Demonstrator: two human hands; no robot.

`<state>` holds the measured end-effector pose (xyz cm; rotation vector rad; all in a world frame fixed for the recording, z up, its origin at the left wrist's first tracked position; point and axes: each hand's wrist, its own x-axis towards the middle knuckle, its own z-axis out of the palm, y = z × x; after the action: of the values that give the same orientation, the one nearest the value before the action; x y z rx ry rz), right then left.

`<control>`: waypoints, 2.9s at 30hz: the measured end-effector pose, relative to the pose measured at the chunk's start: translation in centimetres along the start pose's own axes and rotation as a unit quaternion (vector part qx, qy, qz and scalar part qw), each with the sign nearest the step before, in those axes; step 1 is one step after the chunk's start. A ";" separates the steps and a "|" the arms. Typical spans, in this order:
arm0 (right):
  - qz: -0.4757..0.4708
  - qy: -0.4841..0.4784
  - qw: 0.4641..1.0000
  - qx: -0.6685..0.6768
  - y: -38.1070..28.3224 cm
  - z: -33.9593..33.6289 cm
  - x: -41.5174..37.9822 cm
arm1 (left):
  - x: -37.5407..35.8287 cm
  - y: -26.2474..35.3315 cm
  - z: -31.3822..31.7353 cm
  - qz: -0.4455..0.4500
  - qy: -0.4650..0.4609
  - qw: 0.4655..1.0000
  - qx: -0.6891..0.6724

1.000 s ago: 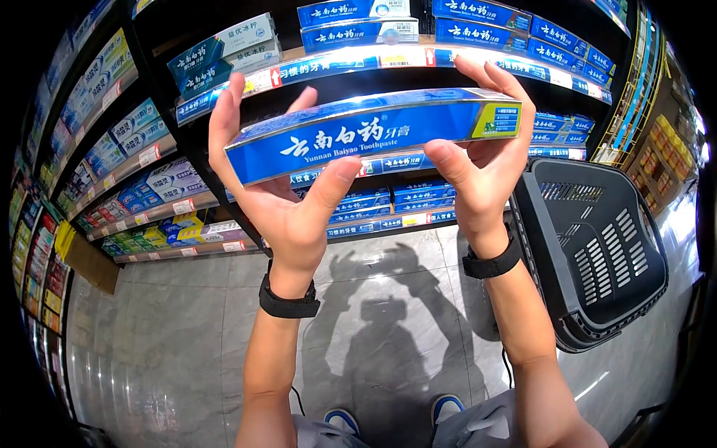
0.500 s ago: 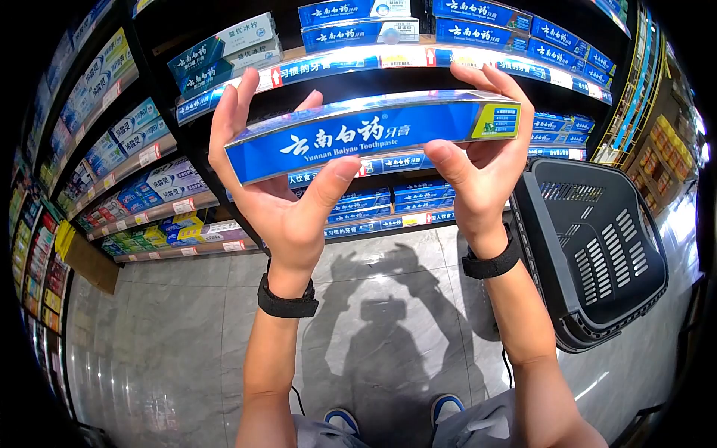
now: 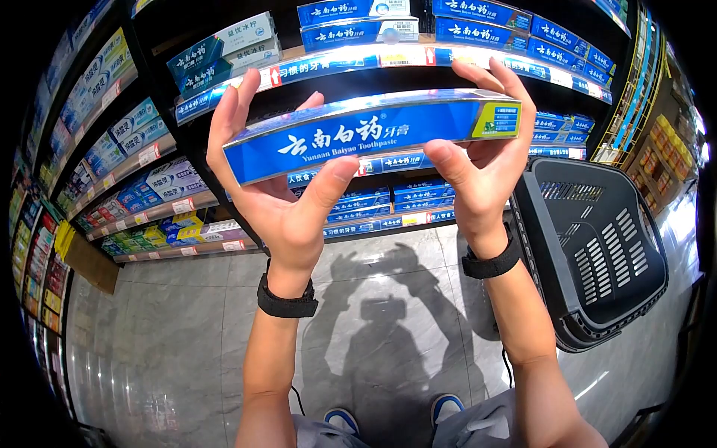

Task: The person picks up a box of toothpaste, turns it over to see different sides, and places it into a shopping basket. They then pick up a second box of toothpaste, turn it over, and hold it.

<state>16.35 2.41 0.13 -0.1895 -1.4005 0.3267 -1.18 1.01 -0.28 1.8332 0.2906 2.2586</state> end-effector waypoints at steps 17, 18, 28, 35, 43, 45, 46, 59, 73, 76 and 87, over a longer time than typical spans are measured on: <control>-0.007 -0.012 1.000 0.001 0.2 -0.2 -0.1 | 0.0 -0.2 -0.2 0.022 -0.004 1.000 0.006; -0.003 -0.011 1.000 0.005 0.2 -0.1 -0.1 | 0.1 -0.2 -0.2 0.024 -0.004 1.000 0.002; -0.001 -0.011 1.000 0.006 0.3 0.1 -0.3 | 0.2 -0.2 -0.5 0.038 -0.032 0.998 0.036; -0.003 -0.016 1.000 0.011 0.4 -0.1 -0.4 | 0.1 0.0 -0.2 0.022 -0.010 1.000 -0.006; -0.005 -0.018 0.999 0.026 0.4 0.0 -0.4 | 0.1 -0.2 -0.4 0.024 -0.012 1.000 -0.002; -0.003 -0.018 1.000 0.023 0.4 -0.1 -0.4 | 0.1 -0.1 -0.4 0.023 -0.013 1.000 -0.003; -0.002 -0.019 1.000 0.022 0.3 -0.1 -0.4 | 0.1 -0.1 -0.3 0.022 -0.013 1.000 -0.003; 0.010 -0.013 1.000 0.020 0.4 0.0 -0.6 | 0.1 0.0 -0.2 0.012 -0.007 1.000 0.000; 0.032 -0.002 0.999 0.031 0.4 0.2 -0.7 | 0.0 0.2 -0.2 0.007 0.006 0.999 0.040; 0.038 -0.001 0.999 0.032 0.4 0.2 -0.7 | 0.0 0.1 -0.3 0.008 0.006 0.999 0.045; 0.042 -0.002 0.999 0.025 0.4 0.2 -0.8 | -0.1 0.4 -0.2 -0.013 0.008 0.999 0.035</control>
<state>16.02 2.56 -0.71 -0.2065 -1.3894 0.4317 -1.39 0.65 -0.30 1.8343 0.3989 2.2735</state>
